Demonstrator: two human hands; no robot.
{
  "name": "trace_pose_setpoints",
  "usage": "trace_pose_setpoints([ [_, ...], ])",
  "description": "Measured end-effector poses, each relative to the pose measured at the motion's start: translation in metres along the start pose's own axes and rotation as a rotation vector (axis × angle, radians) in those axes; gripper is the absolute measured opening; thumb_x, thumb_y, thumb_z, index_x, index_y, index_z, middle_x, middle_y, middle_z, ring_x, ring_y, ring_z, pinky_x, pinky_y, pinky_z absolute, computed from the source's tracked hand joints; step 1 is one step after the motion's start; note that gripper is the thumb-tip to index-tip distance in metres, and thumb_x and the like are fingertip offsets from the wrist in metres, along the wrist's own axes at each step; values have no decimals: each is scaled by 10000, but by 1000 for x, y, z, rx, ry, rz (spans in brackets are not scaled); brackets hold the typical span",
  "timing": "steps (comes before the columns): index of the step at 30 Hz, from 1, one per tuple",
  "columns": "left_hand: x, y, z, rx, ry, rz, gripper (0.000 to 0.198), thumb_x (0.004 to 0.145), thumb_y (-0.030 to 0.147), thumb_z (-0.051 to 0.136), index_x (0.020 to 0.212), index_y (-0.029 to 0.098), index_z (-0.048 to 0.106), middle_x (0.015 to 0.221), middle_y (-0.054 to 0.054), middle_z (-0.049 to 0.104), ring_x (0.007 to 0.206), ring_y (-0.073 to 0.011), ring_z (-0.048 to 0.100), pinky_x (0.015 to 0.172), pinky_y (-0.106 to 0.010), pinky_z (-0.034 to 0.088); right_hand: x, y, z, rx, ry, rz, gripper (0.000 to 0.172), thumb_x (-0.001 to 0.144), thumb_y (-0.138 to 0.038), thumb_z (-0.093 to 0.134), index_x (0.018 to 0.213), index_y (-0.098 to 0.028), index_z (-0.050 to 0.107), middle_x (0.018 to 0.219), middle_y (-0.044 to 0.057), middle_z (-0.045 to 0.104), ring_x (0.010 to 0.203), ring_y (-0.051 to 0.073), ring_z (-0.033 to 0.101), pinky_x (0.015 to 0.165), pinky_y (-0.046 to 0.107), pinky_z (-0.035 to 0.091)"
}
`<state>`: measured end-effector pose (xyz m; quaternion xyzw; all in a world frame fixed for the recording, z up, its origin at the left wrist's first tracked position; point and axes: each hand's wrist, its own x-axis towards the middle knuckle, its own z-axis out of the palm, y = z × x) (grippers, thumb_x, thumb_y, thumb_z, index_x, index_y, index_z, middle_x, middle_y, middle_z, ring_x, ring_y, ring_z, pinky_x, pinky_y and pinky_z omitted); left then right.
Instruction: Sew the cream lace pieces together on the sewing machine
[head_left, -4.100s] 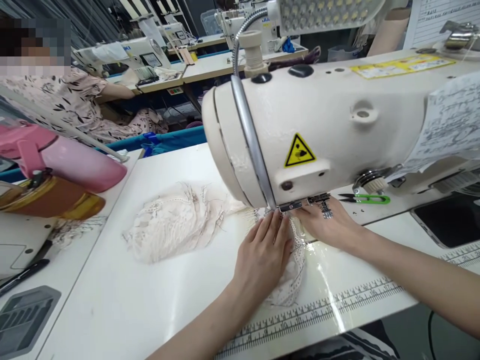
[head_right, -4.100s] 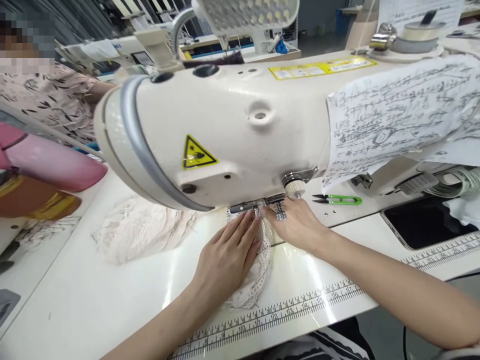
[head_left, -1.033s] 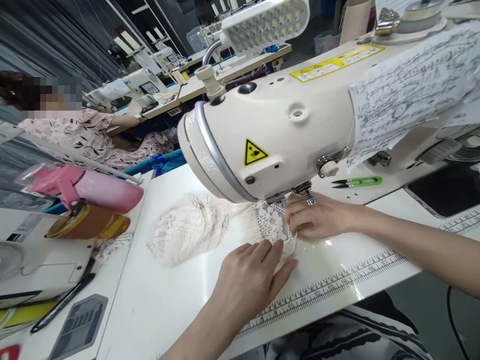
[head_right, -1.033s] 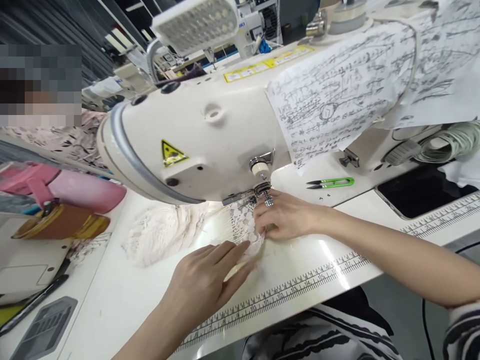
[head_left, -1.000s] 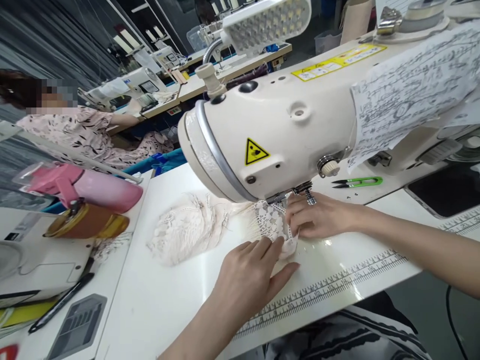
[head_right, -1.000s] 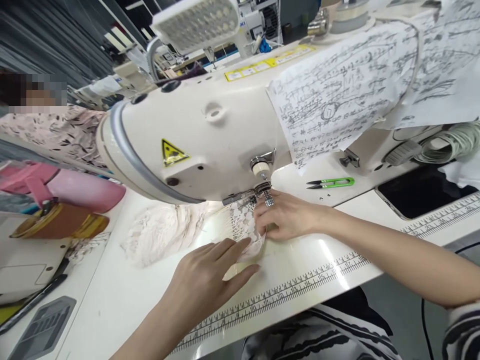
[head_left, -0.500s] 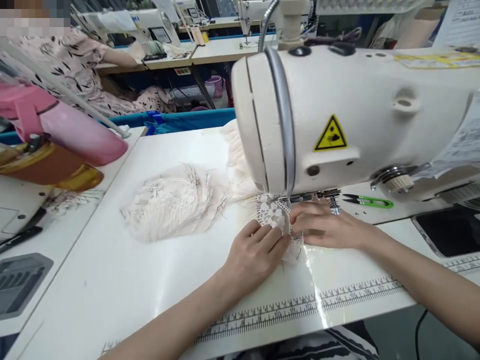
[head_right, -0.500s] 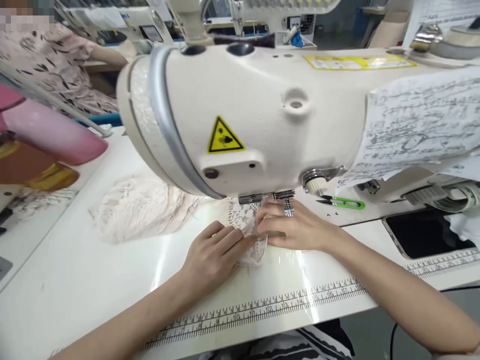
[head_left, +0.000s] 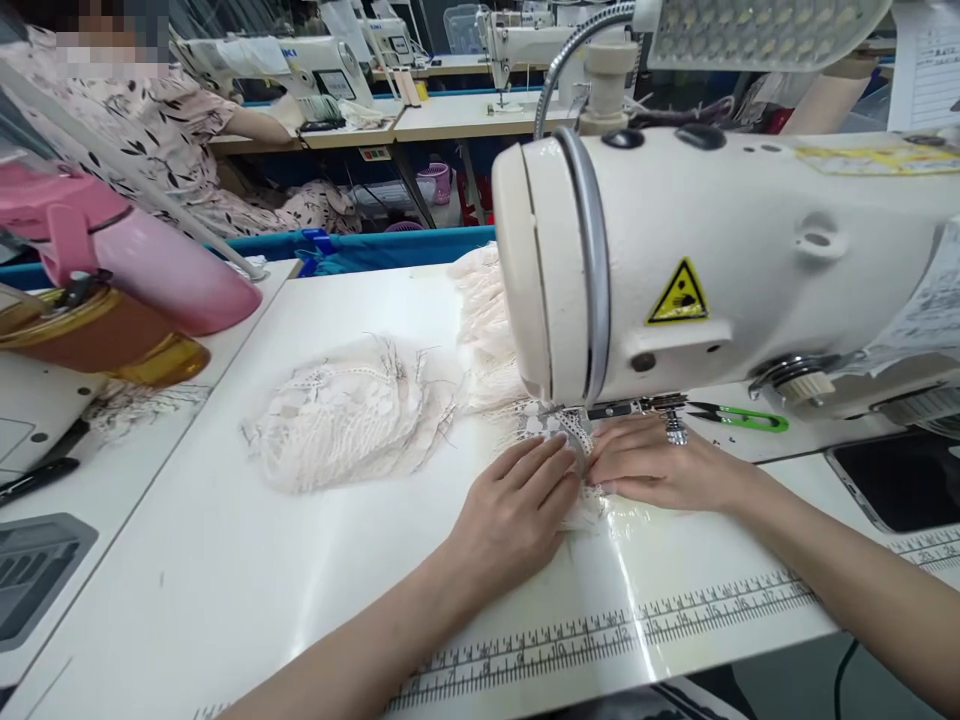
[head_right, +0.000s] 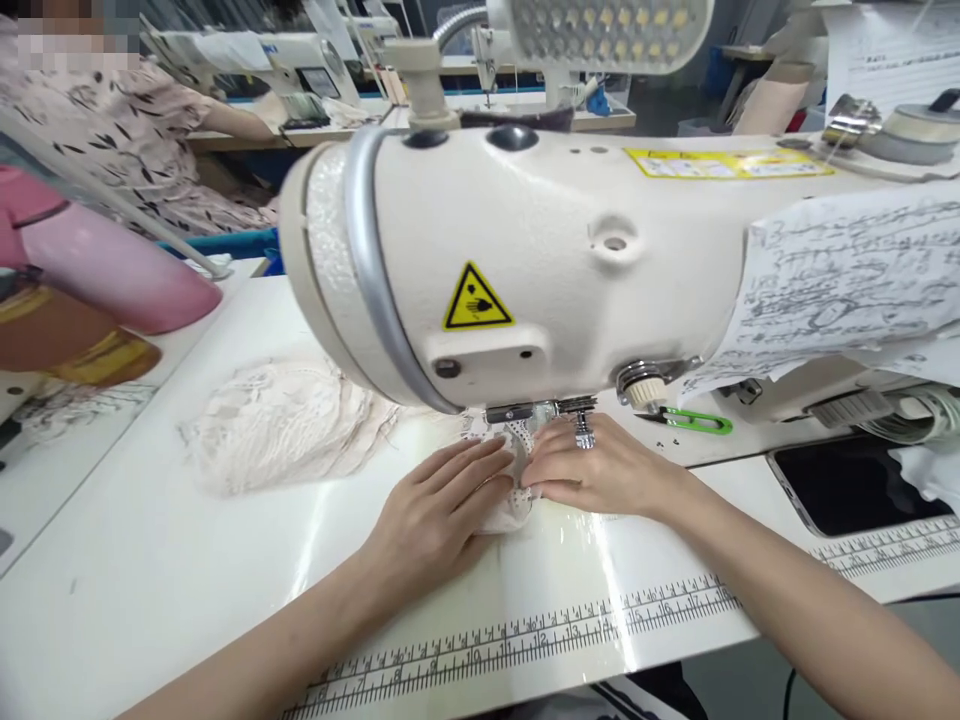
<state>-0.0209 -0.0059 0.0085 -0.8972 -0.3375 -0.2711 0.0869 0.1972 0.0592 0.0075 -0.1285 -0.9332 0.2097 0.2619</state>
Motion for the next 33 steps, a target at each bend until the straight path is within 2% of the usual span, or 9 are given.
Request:
trace_pose_setpoints([
  [3,-2,-1,1,-62,-84,-46,286,814,113,466,1077,106,577,1161,-109,634,1125,-220,579,924,-356,526,0,-1,0,-46,7,40,168,934,-225,497,1002,-201,649,939,20,684,1017,147,587,879,319,498],
  [7,-3,-1,0,-66,-127,-77,299,812,116,461,1094,115,560,1192,-109,624,1145,-228,571,903,-362,547,3,-2,0,-38,25,33,151,933,-246,511,965,-195,650,887,15,681,959,146,598,837,309,496],
  [18,-2,0,3,-30,-132,-83,226,849,142,461,1050,112,558,1178,-121,632,1143,-232,574,895,-359,556,3,-2,0,-43,44,28,135,923,-233,520,934,-207,651,835,-1,686,894,132,620,817,298,490],
  [33,0,-1,7,-45,-138,-83,344,848,76,420,1175,96,527,1230,-116,603,1200,-225,527,951,-375,523,-4,-1,0,-319,129,82,207,914,-195,462,958,-256,654,903,-21,686,732,116,640,633,250,450],
])
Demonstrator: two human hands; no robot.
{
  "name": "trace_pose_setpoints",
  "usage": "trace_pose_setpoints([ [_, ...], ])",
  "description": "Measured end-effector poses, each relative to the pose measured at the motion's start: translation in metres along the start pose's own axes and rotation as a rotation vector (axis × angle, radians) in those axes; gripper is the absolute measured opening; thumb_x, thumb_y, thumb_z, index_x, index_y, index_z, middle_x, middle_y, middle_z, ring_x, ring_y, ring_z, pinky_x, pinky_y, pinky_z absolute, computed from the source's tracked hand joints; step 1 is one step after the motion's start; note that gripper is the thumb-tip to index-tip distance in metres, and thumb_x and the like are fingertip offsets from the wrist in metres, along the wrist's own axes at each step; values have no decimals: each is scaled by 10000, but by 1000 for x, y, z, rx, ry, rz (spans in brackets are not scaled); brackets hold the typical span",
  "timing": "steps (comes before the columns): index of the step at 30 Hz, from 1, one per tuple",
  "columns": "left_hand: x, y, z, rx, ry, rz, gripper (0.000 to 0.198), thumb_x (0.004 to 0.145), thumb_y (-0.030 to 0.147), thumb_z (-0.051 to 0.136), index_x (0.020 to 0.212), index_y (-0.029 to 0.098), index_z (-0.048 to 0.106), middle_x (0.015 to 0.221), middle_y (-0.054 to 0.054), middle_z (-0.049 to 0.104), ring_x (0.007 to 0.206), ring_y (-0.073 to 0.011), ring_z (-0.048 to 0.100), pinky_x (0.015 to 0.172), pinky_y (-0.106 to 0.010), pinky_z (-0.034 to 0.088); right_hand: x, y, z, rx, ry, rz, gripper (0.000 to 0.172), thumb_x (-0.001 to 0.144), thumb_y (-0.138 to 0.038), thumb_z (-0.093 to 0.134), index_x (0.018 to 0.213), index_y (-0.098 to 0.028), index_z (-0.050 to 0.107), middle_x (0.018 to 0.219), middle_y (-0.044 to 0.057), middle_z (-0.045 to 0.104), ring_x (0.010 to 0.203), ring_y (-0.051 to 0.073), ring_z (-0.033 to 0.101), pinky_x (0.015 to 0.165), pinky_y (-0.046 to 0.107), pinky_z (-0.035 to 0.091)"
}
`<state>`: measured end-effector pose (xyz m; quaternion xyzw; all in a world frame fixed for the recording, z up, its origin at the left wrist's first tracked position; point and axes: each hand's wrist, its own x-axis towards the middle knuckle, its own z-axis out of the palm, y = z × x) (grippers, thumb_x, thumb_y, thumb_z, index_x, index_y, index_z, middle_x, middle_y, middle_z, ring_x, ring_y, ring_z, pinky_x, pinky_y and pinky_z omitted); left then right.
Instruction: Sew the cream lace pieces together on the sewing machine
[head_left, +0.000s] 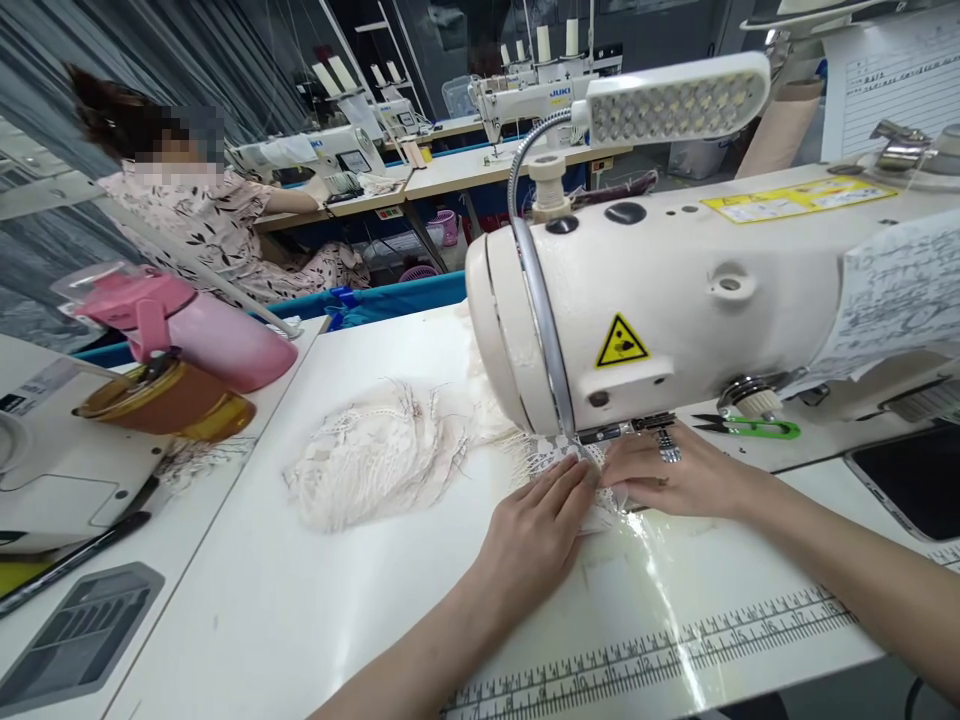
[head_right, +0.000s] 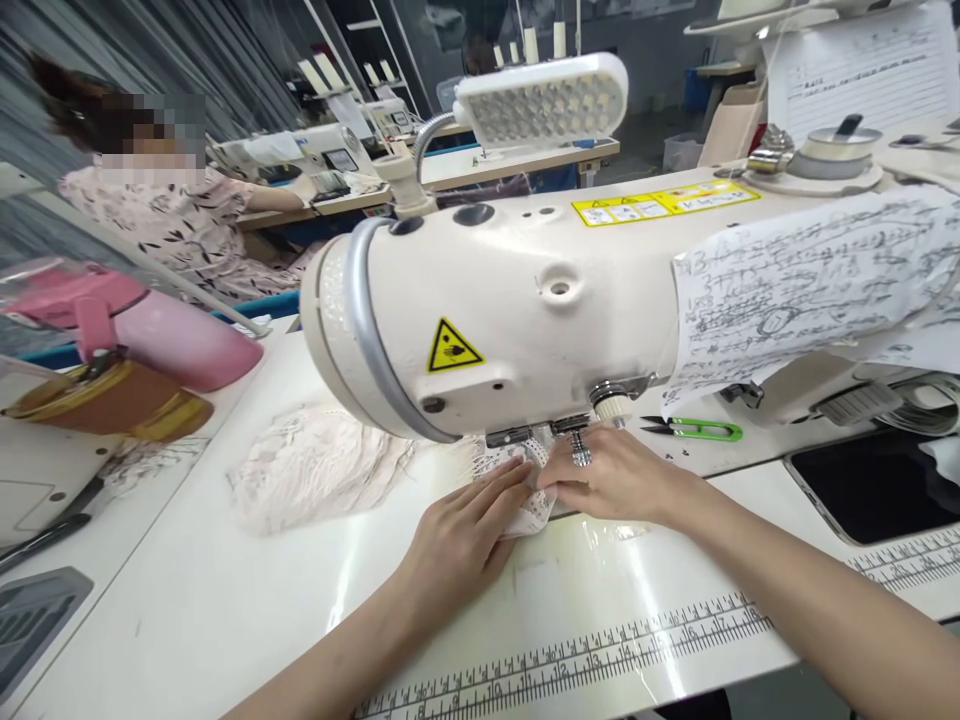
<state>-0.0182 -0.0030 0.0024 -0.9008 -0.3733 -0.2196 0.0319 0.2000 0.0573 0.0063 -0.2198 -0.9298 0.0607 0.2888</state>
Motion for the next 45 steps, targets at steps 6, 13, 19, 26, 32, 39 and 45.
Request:
trace_pose_setpoints([
  [6,0,0,-3,10,2,24,321,842,115,455,1150,87,540,1229,-132,600,1197,-234,529,978,-381,503,5,-1,-2,118,-30,-22,169,902,-174,491,932,-222,650,880,-7,681,793,117,638,724,266,496],
  [13,-2,0,-5,49,51,-58,237,814,102,452,1024,129,559,1161,-117,640,1063,-216,625,878,-347,562,1,-11,11,96,1,-48,176,925,-211,501,1025,-210,646,974,2,697,981,146,621,804,303,521],
  [19,-1,-6,-6,74,49,-91,370,689,36,449,1032,139,540,1168,-105,639,1040,-220,635,878,-342,561,8,-19,15,98,30,-71,210,941,-182,459,953,-177,669,906,2,709,890,121,645,818,277,537],
  [26,-2,-10,-2,71,47,-131,324,713,47,471,1006,163,544,1201,-93,623,1071,-223,620,879,-337,560,9,-15,23,58,18,-38,188,917,-163,493,925,-213,674,905,3,711,921,136,640,865,309,532],
  [32,0,-10,-2,88,39,-143,332,748,62,475,1059,164,531,1211,-94,616,1065,-229,623,893,-356,554,9,-13,25,64,97,-37,160,900,-136,517,917,-189,667,950,1,709,934,131,641,879,295,516],
  [39,2,-8,-2,106,7,-166,262,778,106,482,1025,166,546,1223,-102,608,1091,-236,608,902,-363,546,6,-16,22,-91,152,34,182,896,-143,519,927,-226,677,978,-10,704,939,133,645,790,284,507],
  [45,2,-8,0,147,25,-114,406,808,132,474,1208,113,546,1249,-104,592,1146,-256,570,951,-404,522,5,-17,21,-146,183,39,230,931,-165,442,897,-215,664,917,10,708,881,147,646,760,295,480],
])
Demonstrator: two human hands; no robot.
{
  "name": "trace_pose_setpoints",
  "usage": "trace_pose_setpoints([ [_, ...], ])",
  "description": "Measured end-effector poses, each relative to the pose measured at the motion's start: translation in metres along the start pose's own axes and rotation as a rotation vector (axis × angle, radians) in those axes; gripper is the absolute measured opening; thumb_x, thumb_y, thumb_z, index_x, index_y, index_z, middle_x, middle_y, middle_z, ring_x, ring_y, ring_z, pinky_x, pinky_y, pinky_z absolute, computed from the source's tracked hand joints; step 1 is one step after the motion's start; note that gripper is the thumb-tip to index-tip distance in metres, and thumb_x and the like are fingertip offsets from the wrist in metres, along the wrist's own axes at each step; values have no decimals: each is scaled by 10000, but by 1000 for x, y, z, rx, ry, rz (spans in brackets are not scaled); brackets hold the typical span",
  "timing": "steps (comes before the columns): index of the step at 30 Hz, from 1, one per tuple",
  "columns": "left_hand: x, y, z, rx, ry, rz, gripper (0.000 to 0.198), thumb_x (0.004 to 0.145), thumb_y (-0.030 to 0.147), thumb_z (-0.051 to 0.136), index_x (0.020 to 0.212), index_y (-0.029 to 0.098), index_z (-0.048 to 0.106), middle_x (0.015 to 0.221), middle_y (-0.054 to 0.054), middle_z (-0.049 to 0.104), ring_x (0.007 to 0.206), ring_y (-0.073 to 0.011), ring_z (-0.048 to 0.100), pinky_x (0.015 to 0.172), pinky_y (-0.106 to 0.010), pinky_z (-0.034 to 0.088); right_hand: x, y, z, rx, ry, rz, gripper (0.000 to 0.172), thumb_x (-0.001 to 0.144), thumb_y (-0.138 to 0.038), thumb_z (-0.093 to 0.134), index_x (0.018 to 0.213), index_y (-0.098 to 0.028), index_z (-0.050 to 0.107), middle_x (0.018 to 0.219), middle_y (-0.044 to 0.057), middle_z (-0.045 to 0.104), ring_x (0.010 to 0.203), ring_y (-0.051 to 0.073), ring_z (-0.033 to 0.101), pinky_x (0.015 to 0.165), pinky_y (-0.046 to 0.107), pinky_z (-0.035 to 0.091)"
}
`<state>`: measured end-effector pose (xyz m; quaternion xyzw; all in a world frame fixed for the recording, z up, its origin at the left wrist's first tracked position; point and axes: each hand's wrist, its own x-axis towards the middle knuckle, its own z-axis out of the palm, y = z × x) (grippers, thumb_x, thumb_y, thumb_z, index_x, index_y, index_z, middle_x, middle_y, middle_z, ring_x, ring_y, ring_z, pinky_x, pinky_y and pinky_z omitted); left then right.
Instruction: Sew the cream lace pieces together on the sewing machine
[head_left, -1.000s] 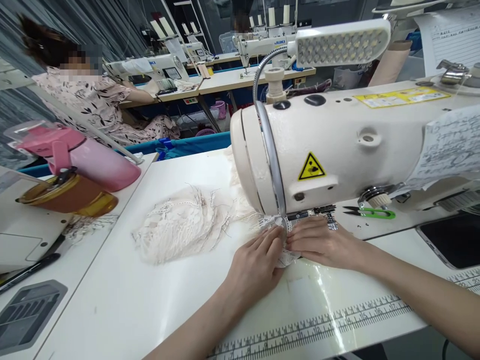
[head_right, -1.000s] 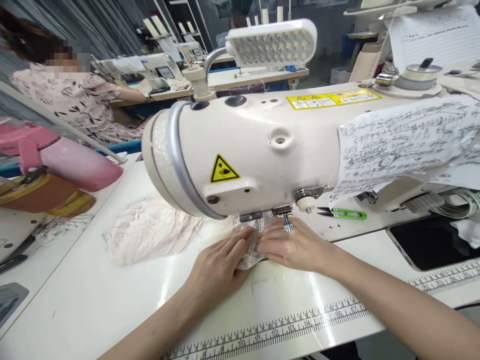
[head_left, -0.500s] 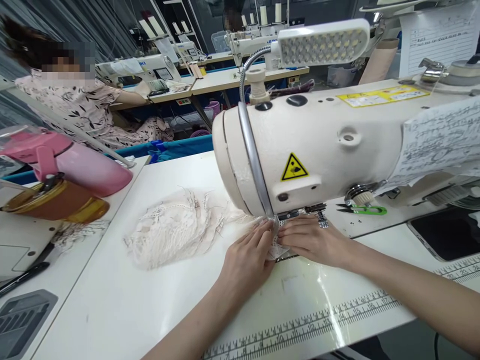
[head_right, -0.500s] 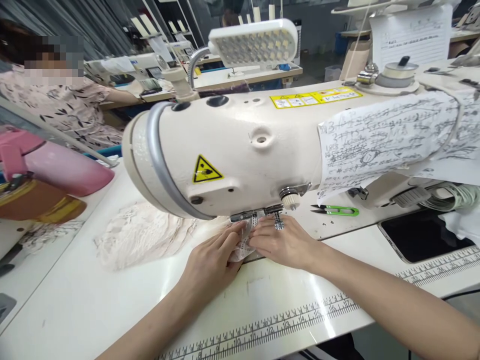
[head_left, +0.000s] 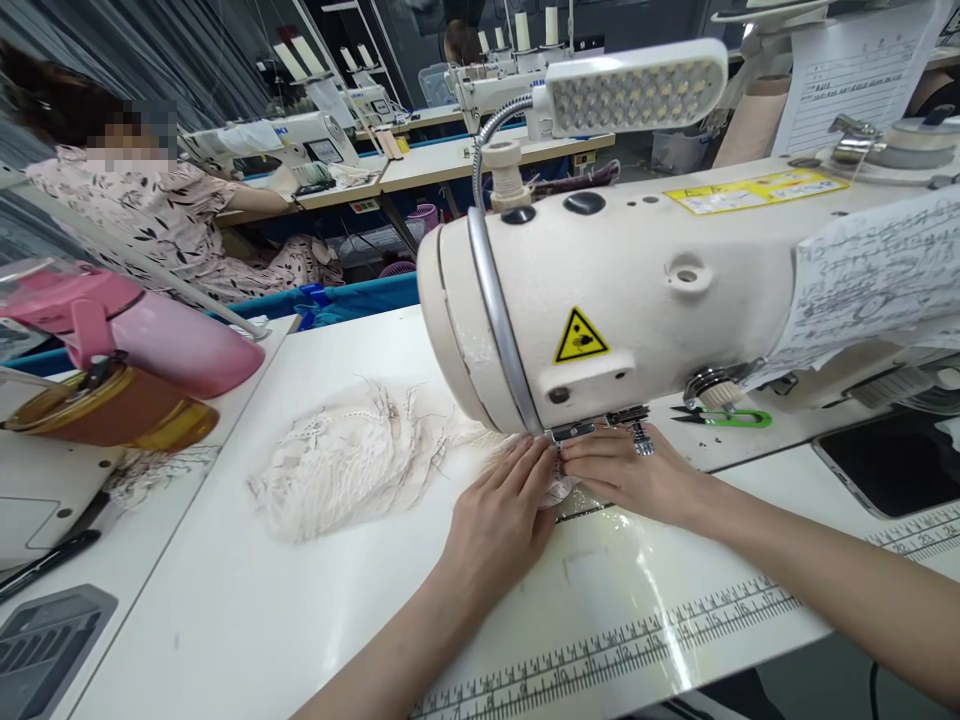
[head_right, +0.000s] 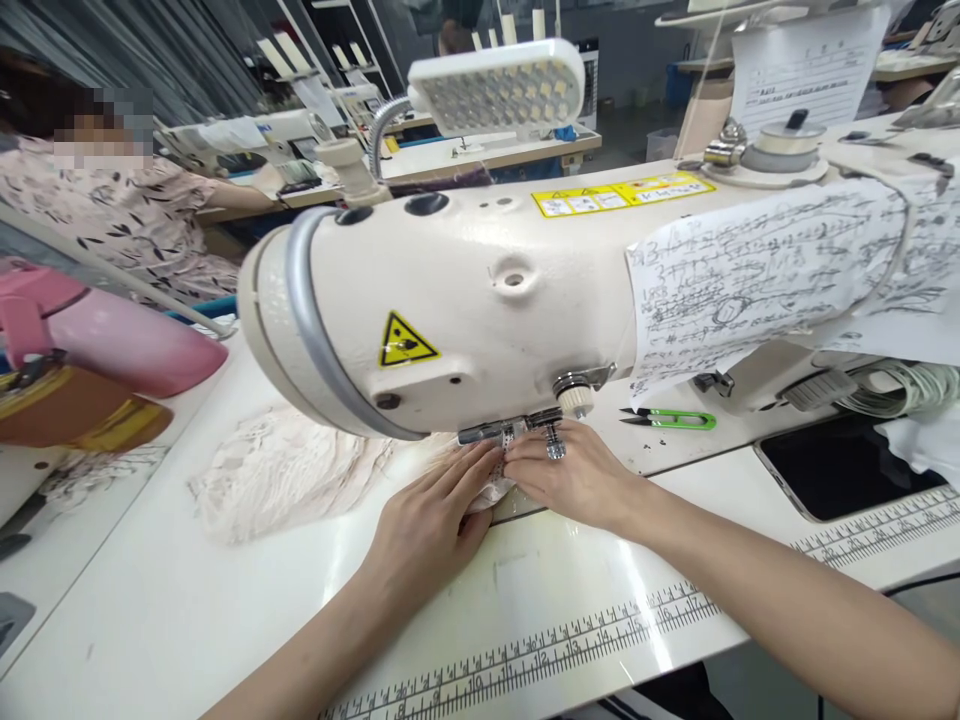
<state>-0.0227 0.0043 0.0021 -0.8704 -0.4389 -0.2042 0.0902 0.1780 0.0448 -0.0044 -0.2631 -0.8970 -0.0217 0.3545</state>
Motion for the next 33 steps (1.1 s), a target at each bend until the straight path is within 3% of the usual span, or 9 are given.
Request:
trace_pose_setpoints([
  [4,1,1,0,0,-4,23,406,833,137,471,1228,125,565,1271,-99,575,1182,-269,540,959,-430,516,5,-1,-7,-36,-30,21,302,945,-142,369,873,-214,654,926,5,706,806,145,632,714,303,458],
  [10,1,2,-1,17,-21,45,379,871,182,469,1234,133,567,1289,-104,560,1199,-277,524,969,-436,505,9,4,-13,-69,-124,-1,279,925,-128,409,820,-207,655,922,-4,695,754,138,619,628,304,403],
  [18,3,0,1,6,-20,31,372,876,187,466,1231,147,570,1275,-108,571,1174,-282,544,949,-450,511,6,6,-10,-181,-99,2,272,924,-138,403,907,-218,662,979,-8,691,837,162,619,684,319,424],
  [25,5,-4,3,28,-14,53,341,912,198,449,1222,120,567,1266,-120,576,1176,-282,542,973,-467,487,9,8,-11,-77,-136,94,260,927,-165,408,902,-250,653,902,-3,681,825,159,608,721,306,466],
  [29,3,-5,2,23,21,181,296,925,130,422,1172,92,581,1240,-106,597,1162,-238,559,988,-410,488,11,9,-10,-65,-209,99,253,908,-124,420,883,-244,642,849,8,666,763,156,607,713,314,473],
  [33,1,-5,0,4,7,184,259,924,107,398,1077,92,606,1213,-102,616,1139,-206,577,970,-354,505,7,9,-7,-163,-239,50,240,884,-85,453,934,-237,631,886,5,666,755,148,607,713,314,458],
])
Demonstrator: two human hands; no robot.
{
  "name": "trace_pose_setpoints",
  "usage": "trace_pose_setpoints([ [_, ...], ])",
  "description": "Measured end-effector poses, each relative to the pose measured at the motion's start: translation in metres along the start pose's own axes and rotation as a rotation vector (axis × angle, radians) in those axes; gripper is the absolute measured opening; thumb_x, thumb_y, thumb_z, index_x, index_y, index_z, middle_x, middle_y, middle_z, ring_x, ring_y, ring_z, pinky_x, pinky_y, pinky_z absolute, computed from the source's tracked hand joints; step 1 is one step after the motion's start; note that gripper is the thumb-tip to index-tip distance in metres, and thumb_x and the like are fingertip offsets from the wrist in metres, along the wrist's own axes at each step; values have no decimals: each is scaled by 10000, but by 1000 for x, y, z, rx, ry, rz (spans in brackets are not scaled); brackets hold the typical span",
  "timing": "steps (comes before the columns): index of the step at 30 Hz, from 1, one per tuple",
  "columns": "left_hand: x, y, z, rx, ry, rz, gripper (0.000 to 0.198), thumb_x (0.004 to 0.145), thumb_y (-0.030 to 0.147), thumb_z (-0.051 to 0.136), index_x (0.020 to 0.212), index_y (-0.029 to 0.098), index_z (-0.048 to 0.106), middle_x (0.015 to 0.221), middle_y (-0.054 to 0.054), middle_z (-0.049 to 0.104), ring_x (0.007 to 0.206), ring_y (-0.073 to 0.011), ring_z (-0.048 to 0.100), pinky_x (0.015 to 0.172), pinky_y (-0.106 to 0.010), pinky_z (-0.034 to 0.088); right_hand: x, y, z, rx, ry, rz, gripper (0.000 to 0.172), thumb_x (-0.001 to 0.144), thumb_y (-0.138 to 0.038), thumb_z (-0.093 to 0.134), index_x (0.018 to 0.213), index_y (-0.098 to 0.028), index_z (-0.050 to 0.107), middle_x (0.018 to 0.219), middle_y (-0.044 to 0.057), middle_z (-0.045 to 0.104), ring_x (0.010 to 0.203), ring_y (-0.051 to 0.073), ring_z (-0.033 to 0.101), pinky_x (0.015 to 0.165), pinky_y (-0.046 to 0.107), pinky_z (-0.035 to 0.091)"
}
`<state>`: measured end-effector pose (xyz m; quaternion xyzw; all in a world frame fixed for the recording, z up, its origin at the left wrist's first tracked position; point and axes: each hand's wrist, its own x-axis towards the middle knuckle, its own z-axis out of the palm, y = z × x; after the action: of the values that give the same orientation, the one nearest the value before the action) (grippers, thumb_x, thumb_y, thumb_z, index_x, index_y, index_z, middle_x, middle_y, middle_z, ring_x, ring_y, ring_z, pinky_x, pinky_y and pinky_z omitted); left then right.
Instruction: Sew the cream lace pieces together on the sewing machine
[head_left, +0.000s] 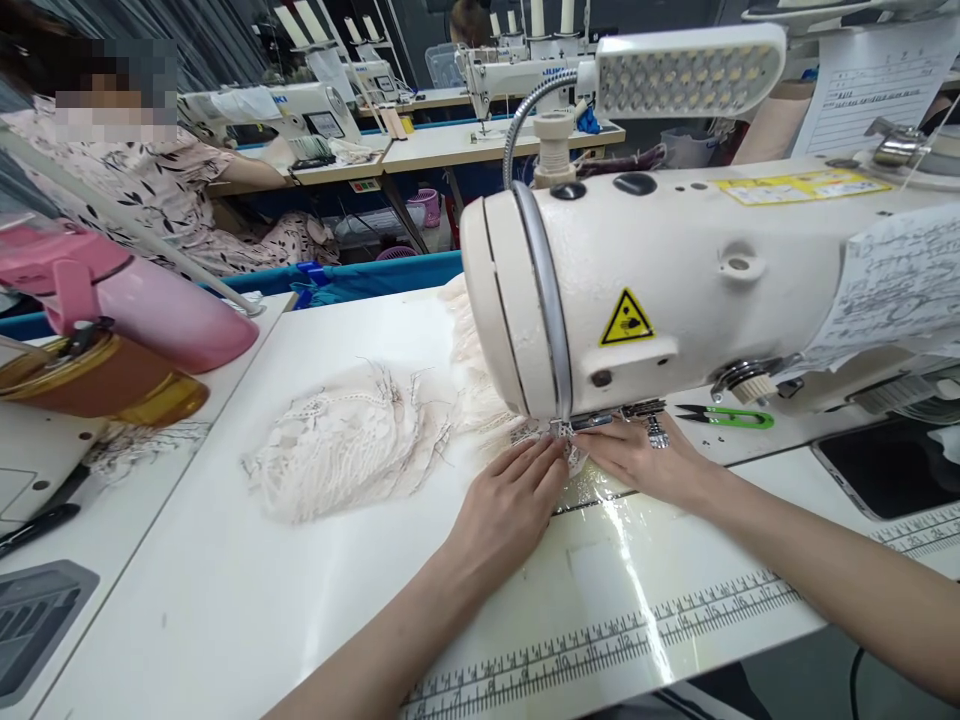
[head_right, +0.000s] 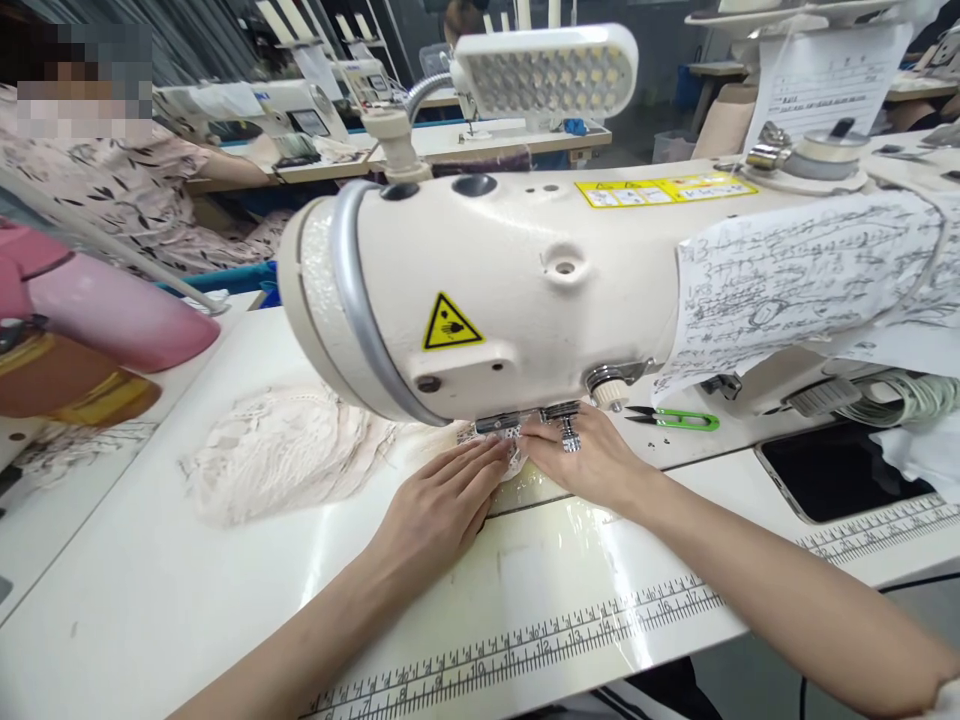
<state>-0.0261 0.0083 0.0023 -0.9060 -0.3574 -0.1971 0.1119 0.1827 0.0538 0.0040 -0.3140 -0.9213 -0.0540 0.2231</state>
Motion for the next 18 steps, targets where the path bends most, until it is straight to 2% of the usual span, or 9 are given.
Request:
trace_pose_setpoints([
  [4,1,-2,-3,-12,-8,-40,229,919,122,406,1021,101,609,1186,-97,634,1119,-200,591,966,-347,510,-5,-5,2,-190,84,-59,242,866,-87,489,1026,-214,617,1047,1,667,750,144,597,663,320,420],
  [6,1,-3,-4,-14,-14,-63,224,918,122,399,1001,110,608,1177,-93,639,1106,-195,600,969,-347,508,-5,-8,3,-217,111,-79,230,859,-99,513,1034,-208,617,1061,-8,667,761,139,589,630,310,397],
  [9,1,-4,-5,-20,-12,-84,233,906,116,394,1019,109,598,1175,-99,640,1102,-193,602,981,-348,498,-3,-12,6,-152,95,-85,208,867,-98,512,1011,-204,618,1004,-15,673,813,127,578,681,286,407],
  [13,0,-4,-5,-33,-40,-113,221,861,111,419,999,111,592,1200,-115,623,1126,-214,587,986,-359,493,-2,-16,11,16,96,-95,187,897,-111,477,932,-199,638,950,-3,672,905,130,567,863,297,405],
  [18,1,-5,-5,-52,-40,-98,258,781,82,430,988,126,577,1223,-111,610,1143,-221,575,993,-369,486,-3,-17,15,109,132,-92,204,908,-131,469,909,-215,654,921,-2,682,926,136,573,892,308,390],
])
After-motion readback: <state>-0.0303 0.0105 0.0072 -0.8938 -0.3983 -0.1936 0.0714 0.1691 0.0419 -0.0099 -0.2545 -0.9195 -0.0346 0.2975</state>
